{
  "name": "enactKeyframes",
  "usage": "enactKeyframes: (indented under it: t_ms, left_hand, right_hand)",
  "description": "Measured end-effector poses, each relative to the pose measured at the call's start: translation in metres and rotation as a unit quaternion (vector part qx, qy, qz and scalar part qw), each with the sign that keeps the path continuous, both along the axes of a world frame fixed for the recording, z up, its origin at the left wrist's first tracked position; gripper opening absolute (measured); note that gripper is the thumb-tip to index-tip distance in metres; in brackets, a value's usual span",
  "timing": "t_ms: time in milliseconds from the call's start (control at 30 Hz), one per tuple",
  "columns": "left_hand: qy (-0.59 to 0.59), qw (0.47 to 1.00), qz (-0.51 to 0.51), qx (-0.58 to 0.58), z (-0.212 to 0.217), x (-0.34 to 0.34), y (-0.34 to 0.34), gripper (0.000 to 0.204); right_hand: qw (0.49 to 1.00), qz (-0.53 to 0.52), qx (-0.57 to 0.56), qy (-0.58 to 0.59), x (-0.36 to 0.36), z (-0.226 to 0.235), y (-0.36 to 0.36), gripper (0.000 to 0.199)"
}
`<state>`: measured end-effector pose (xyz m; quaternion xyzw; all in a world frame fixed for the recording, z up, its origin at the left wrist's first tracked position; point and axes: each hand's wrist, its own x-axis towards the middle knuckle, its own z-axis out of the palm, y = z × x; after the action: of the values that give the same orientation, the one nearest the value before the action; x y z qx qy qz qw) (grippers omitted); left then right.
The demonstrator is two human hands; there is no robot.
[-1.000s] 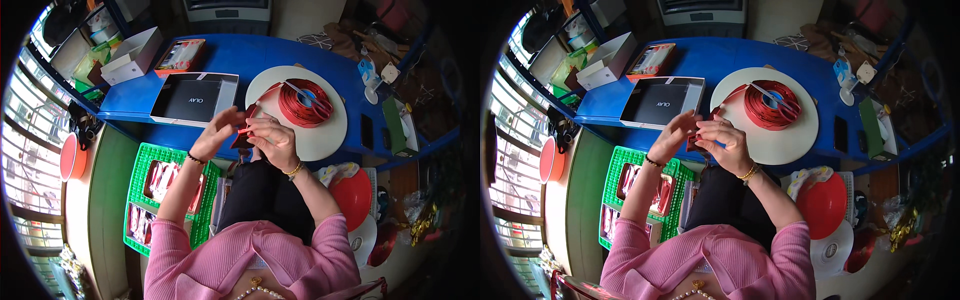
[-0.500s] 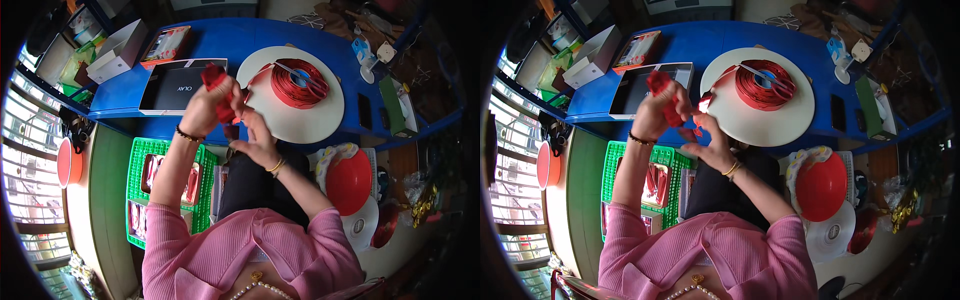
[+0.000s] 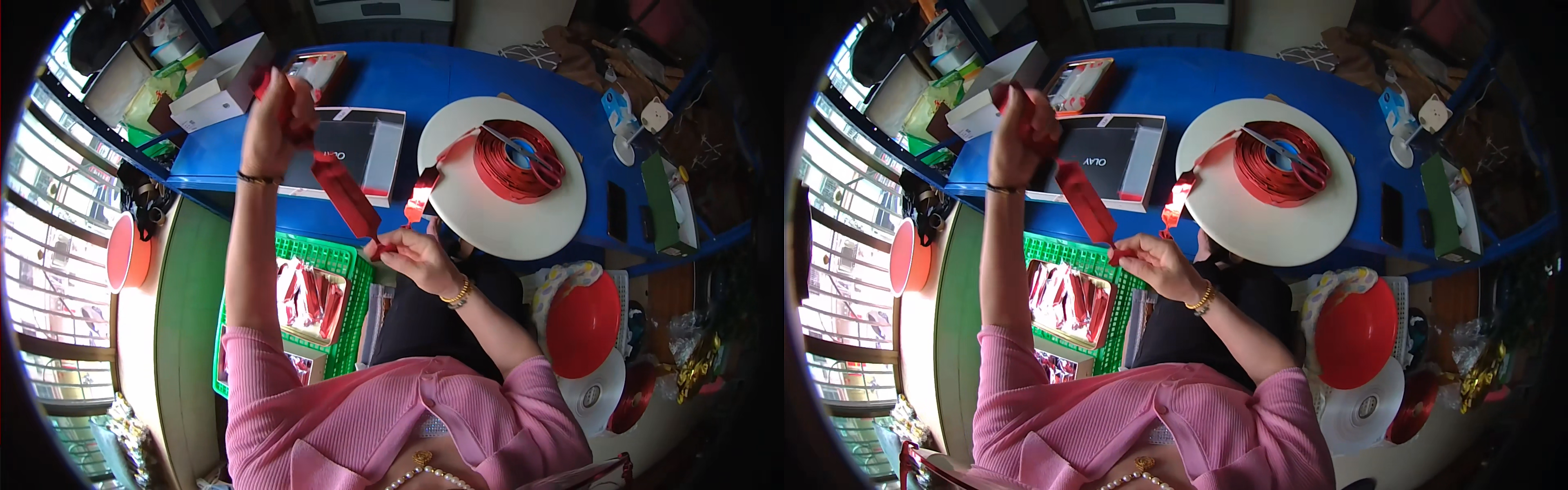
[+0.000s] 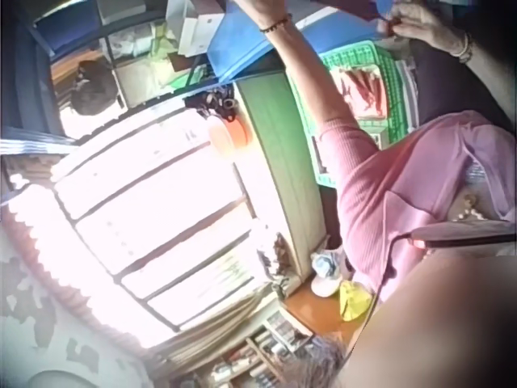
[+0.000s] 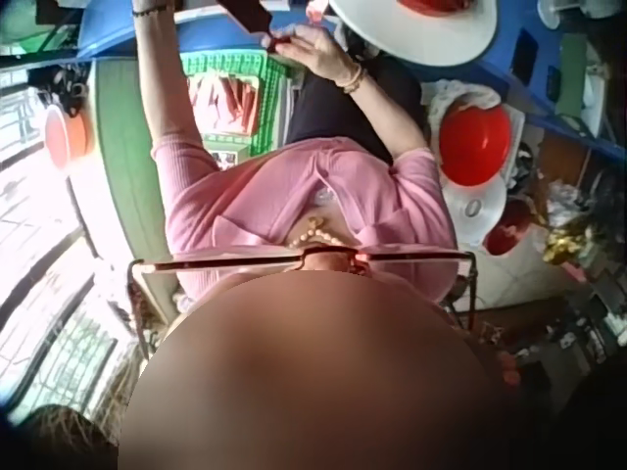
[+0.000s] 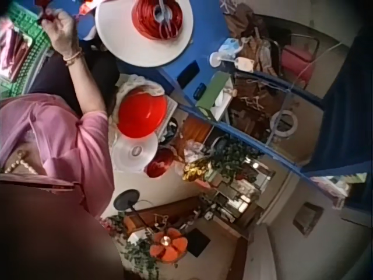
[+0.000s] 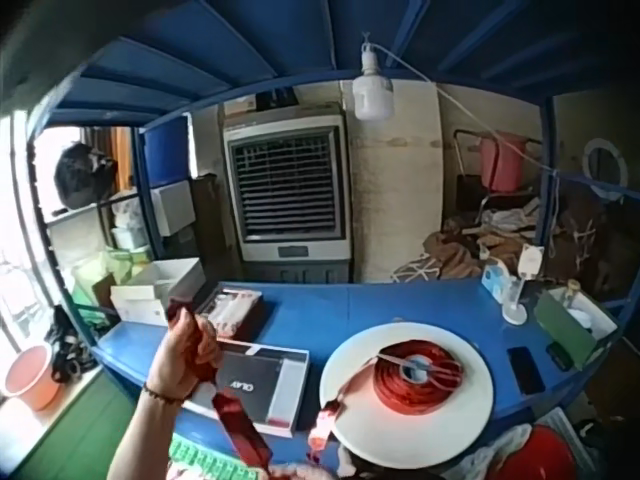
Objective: The recorder is cutting red ribbon and assembling decorative bows for product packaging.
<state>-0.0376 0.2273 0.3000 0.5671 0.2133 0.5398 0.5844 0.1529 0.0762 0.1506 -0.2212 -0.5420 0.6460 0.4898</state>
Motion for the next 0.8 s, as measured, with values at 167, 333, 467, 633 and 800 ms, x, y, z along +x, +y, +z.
enactKeyframes:
  t_ms: [167,333,467,633,800]
  left_hand:
    - [0.047,0.996,-0.024,-0.066,-0.088,0.019,-0.033,0.064]
    - [0.116,0.98,-0.152,-0.054,-0.099,0.059,-0.077,0.04]
    - [0.128,0.989,-0.056,-0.049,-0.109,0.067,-0.089,0.028]
    - [0.043,0.998,-0.034,-0.032,-0.039,0.056,-0.07,0.033]
    - [-0.107,0.992,-0.047,-0.052,-0.014,0.027,-0.036,0.035]
  right_hand:
    - [0.969,-0.126,0.2,-0.079,0.019,0.051,0.02,0.015]
    - [0.979,-0.153,0.133,-0.024,0.029,0.05,0.046,0.015]
    - [0.98,-0.176,0.089,-0.031,0.024,0.039,0.051,0.049]
    - [0.988,-0.062,0.09,-0.112,0.012,-0.017,0.041,0.081]
    - [0.994,-0.019,-0.01,-0.109,0.008,-0.041,0.025,0.03]
